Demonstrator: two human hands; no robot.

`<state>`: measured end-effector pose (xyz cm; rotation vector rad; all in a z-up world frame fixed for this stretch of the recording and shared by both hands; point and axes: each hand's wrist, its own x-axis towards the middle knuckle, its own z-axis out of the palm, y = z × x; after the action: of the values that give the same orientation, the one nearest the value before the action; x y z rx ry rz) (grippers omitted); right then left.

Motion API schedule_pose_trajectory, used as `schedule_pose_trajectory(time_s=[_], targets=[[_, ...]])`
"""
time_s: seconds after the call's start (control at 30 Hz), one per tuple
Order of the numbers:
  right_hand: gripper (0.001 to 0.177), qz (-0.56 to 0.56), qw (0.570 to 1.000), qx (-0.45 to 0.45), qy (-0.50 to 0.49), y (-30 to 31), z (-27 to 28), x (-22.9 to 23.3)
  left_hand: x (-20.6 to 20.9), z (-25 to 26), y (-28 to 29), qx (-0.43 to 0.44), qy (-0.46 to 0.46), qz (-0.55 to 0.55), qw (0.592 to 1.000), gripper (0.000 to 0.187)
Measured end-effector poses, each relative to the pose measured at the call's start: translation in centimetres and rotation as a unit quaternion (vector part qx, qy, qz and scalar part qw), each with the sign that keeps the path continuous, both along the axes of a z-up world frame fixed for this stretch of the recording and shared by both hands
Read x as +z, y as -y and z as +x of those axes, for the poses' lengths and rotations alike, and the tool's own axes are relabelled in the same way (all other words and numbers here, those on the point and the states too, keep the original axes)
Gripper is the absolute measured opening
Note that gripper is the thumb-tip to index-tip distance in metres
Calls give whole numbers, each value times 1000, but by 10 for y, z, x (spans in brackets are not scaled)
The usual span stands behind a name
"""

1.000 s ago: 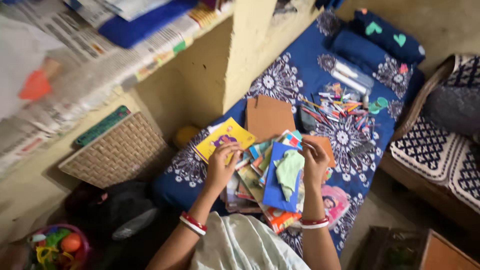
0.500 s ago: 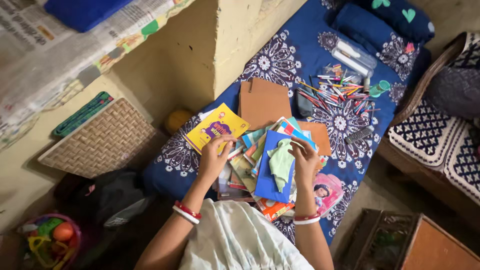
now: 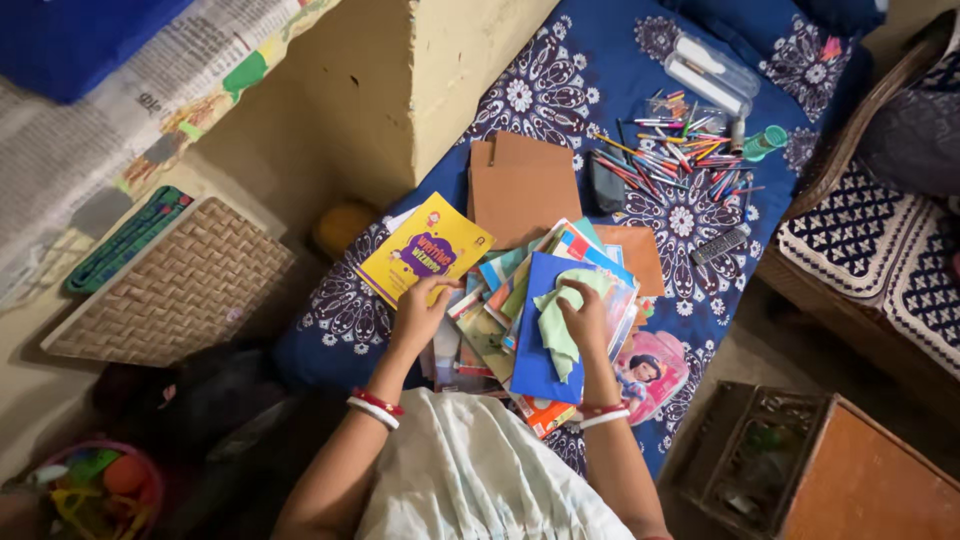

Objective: The person wipes the covers of several notebooks and books with a cloth. They pick up each item from a pile on a bed, wipe it, and place it on a nearby shelf.

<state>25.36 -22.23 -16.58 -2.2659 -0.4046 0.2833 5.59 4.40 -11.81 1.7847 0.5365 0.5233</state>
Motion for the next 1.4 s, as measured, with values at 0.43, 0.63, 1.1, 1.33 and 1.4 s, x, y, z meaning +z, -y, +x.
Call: schedule_pose_trajectory(time_s=[0.43,0.63,1.1,1.33,1.4], targets=[[57,-259,963,27,69,-29,-32,-54,-172,-22,-27,157,-88,-355,917,30],[48,-118,986,93,69,-56,-34,-60,-197,-22,-33,205,-224,-515,802,38],[51,-33,992,122,23,-115,-45,-25,-228,6,-55,292,-137,-671,667,28],[49,-1,991,131,1,-122,-50,-17,-233,20,-61,191,18,-564,803,38],[50,9,991,131,11,-123,-52,-14,-227,17,-61,181,58,-550,813,46]])
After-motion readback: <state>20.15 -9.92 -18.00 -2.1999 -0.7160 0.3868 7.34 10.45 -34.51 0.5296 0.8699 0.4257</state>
